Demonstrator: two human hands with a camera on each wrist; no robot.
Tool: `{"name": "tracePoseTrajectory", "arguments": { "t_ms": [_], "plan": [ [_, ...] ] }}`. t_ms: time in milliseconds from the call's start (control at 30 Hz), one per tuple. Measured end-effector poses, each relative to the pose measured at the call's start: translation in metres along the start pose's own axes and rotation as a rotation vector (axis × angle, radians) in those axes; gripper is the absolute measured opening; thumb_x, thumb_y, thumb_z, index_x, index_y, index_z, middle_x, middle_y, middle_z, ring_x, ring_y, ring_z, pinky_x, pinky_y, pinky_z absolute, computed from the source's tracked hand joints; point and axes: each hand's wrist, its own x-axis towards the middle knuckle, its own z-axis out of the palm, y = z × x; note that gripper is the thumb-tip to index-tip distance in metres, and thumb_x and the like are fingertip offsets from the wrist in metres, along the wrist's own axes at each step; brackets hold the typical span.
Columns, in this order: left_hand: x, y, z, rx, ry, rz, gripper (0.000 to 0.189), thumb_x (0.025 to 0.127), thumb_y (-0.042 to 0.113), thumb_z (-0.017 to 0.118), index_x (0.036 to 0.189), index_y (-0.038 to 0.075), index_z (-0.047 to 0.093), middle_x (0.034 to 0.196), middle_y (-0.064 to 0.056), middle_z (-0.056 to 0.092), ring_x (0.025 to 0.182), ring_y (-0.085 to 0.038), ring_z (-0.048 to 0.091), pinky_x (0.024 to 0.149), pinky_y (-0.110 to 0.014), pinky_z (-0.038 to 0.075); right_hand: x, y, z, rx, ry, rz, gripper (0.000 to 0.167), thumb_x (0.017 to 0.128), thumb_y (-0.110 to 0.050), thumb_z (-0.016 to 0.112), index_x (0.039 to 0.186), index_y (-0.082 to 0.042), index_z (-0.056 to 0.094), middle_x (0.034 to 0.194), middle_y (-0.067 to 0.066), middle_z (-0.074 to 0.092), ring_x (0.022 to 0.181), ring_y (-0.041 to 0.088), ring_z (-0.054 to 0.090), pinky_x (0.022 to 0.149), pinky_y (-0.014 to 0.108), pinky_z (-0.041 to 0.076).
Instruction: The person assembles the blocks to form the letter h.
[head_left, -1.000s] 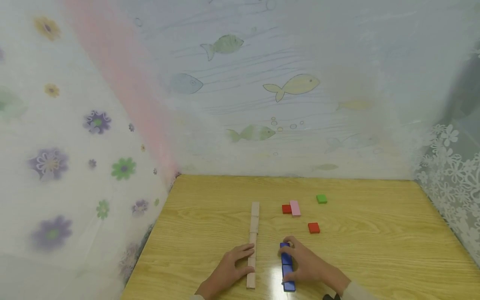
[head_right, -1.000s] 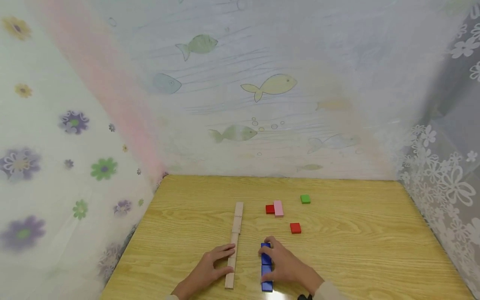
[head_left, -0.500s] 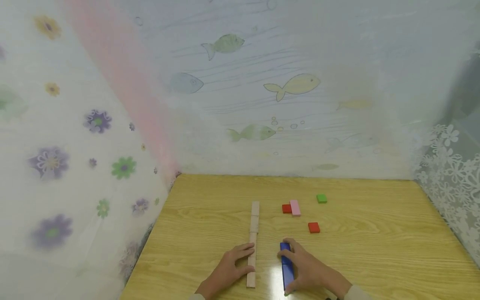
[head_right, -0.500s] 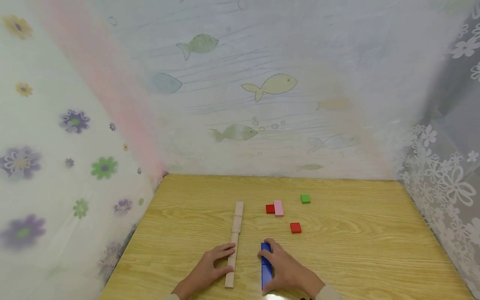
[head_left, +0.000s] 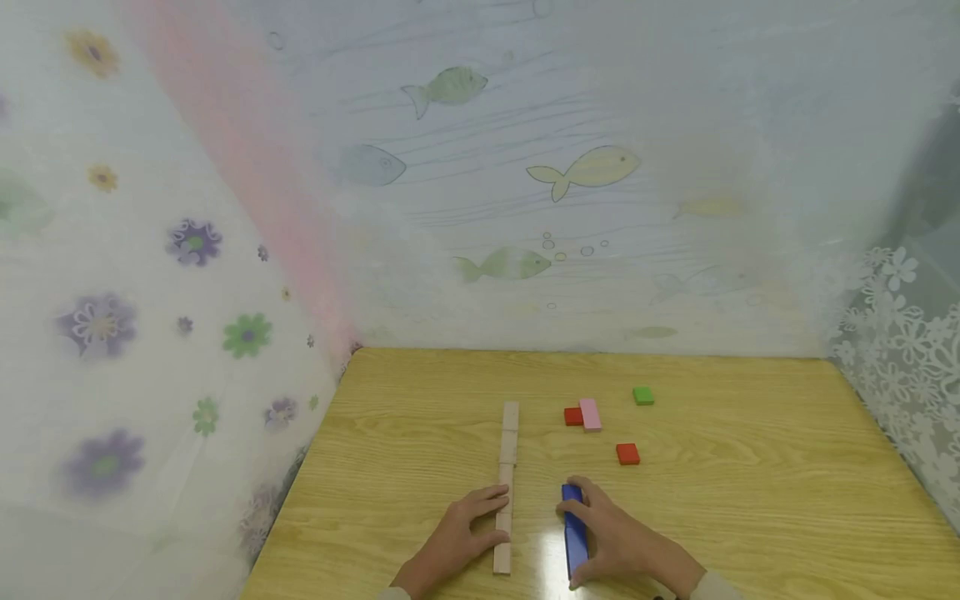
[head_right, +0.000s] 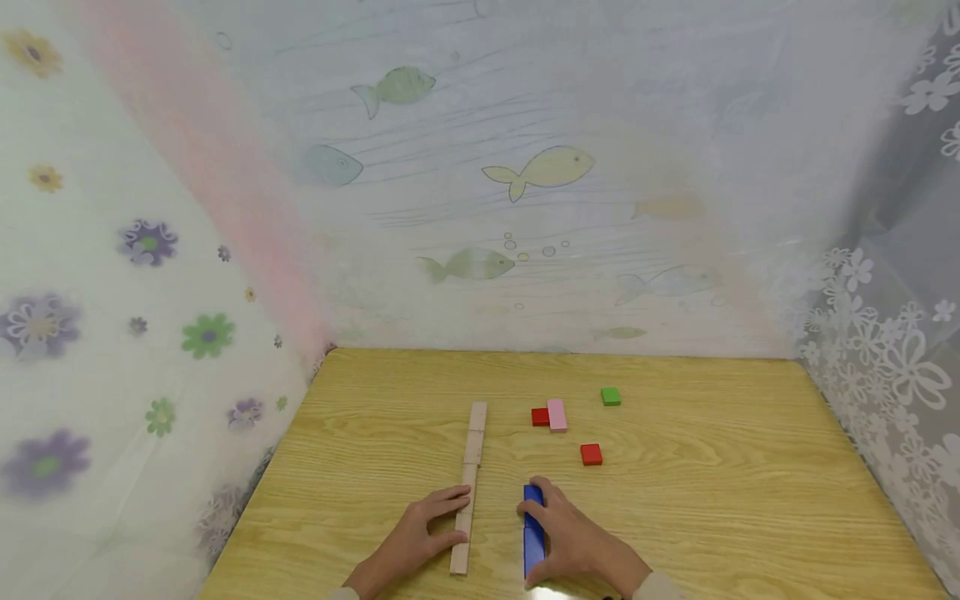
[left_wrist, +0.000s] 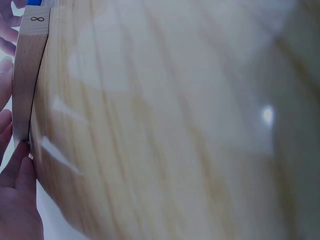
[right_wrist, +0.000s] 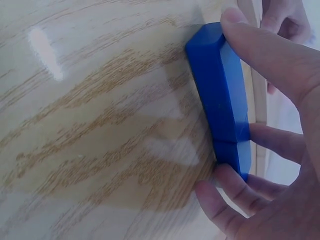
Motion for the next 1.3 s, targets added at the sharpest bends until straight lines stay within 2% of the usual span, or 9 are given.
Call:
{"name": "tracePoseTrajectory", "arguments": {
  "t_ms": [367,700,833,967,1067,1167,1300],
  "plan": [
    [0.0,0.002,-0.001,-0.004,-0.006,-0.008,0.055,0.086,0.03,0.068,0.131,0.002,0.054,0.141,-0.006,0.047,0.129,-0.029,0.044,0.102,-0.042,0.039,-0.007,0.001,-0.002,-0.016,0.04,-0.018,0.085,0.064,-0.058,0.079,0.127,-0.007,0.054,0.14,0.027,0.028,0.121,0.048,0.039,0.085,0.056,0.048],
    [0.0,0.002,-0.001,-0.01,0.0,-0.024,0.055,0.086,0.031,0.067,0.131,0.002,0.054,0.141,-0.006,0.047,0.129,-0.029,0.044,0.102,-0.042,0.039,-0.009,0.0,-0.002,-0.015,0.01,0.037,0.084,0.064,-0.059,0.079,0.128,-0.011,0.054,0.141,0.025,0.028,0.122,0.046,0.038,0.086,0.057,0.047],
    [0.0,0.002,-0.001,-0.016,0.002,-0.027,0.055,0.086,0.031,0.067,0.131,0.002,0.054,0.141,-0.005,0.047,0.129,-0.029,0.043,0.103,-0.042,0.039,-0.009,-0.001,-0.004,-0.044,0.014,0.035,0.086,0.063,-0.063,0.077,0.129,-0.014,0.052,0.142,0.025,0.029,0.12,0.046,0.041,0.083,0.057,0.049],
    [0.0,0.003,0.0,-0.017,0.007,-0.022,0.055,0.086,0.031,0.067,0.131,0.002,0.054,0.141,-0.005,0.047,0.129,-0.029,0.043,0.103,-0.042,0.038,-0.005,0.0,-0.01,-0.081,0.055,0.035,0.086,0.066,-0.061,0.076,0.131,-0.013,0.049,0.142,0.025,0.031,0.115,0.045,0.048,0.078,0.057,0.05],
    [0.0,0.003,0.0,-0.011,0.014,-0.008,0.055,0.086,0.031,0.067,0.131,0.001,0.054,0.141,-0.006,0.047,0.128,-0.03,0.044,0.102,-0.043,0.039,0.0,0.002,-0.017,-0.11,0.1,0.06,0.078,0.071,-0.052,0.077,0.131,-0.01,0.049,0.14,0.025,0.035,0.11,0.041,0.053,0.076,0.055,0.051],
    [-0.001,0.003,0.0,-0.009,0.017,0.001,0.055,0.087,0.032,0.066,0.131,0.001,0.054,0.14,-0.007,0.048,0.128,-0.03,0.044,0.102,-0.043,0.04,0.006,0.005,-0.024,-0.15,0.147,0.069,0.068,0.076,-0.044,0.077,0.128,-0.009,0.051,0.135,0.025,0.04,0.099,0.034,0.059,0.068,0.046,0.054],
    [-0.001,0.003,0.0,-0.002,0.015,-0.005,0.055,0.086,0.031,0.067,0.131,0.002,0.054,0.141,-0.006,0.047,0.128,-0.029,0.044,0.102,-0.042,0.04,0.012,0.012,-0.03,-0.179,0.201,0.05,0.058,0.078,-0.034,0.078,0.124,-0.007,0.054,0.127,0.02,0.046,0.089,0.024,0.06,0.062,0.034,0.053]
  ]
}}
